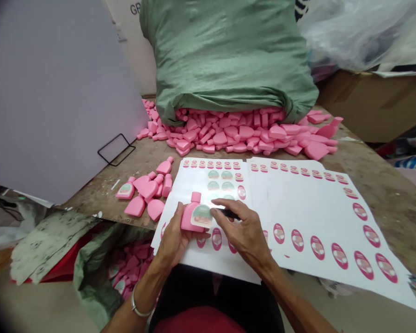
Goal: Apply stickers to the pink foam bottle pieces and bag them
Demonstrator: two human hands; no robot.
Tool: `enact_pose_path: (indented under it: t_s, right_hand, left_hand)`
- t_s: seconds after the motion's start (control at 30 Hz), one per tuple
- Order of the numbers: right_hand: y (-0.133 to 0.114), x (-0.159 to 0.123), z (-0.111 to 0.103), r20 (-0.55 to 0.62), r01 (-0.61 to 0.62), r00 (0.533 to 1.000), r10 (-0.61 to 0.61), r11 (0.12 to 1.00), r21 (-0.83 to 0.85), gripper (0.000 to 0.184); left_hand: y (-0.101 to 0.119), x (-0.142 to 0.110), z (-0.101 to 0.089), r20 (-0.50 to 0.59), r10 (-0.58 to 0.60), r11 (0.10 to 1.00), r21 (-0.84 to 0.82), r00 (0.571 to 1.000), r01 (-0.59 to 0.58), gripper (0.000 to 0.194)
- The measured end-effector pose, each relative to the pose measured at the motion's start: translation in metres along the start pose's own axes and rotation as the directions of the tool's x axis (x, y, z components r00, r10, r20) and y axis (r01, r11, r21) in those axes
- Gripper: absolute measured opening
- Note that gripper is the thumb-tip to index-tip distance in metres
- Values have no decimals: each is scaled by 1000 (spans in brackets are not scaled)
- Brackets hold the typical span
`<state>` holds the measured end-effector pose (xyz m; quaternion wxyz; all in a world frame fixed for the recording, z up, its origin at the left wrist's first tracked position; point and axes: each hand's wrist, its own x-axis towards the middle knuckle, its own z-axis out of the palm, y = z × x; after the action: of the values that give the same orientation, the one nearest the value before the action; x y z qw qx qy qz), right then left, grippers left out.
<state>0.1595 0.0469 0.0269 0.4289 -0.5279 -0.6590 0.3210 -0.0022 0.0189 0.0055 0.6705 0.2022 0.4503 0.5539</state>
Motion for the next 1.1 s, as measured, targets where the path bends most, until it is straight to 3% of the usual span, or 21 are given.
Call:
enact_pose_path:
  t_s: [0.4, 0.7, 0.9, 1.0, 1.07, 1.1]
  right_hand:
    - [-1, -3, 17, 90, -47, 995, 39, 995, 87, 22]
    - [0, -1, 22, 67, 51, 996, -54, 997, 54, 18]
    - [6, 3, 21, 54, 143, 989, -139, 987, -74, 20]
    - [5, 6, 16, -29, 140, 988, -151, 961, -239, 30]
    - [4, 7, 16, -55, 66, 995, -80, 974, -216, 48]
    - [5, 8, 17, -8, 25, 1000, -27, 988, -154, 56]
  left_hand:
    - [5, -5, 5, 66, 24, 999, -24, 998, -22, 55]
    - [9, -5, 7, 44, 26, 1000, -18, 999, -26, 54]
    - [11, -6, 0, 182, 58, 996, 52, 982, -68, 40]
    - [13, -9, -1, 232, 51, 985, 149, 971, -88, 36]
    - [15, -12, 2, 248, 20, 976, 206, 969, -72, 35]
    - [16, -13, 3, 259, -1, 970, 234, 966, -62, 36]
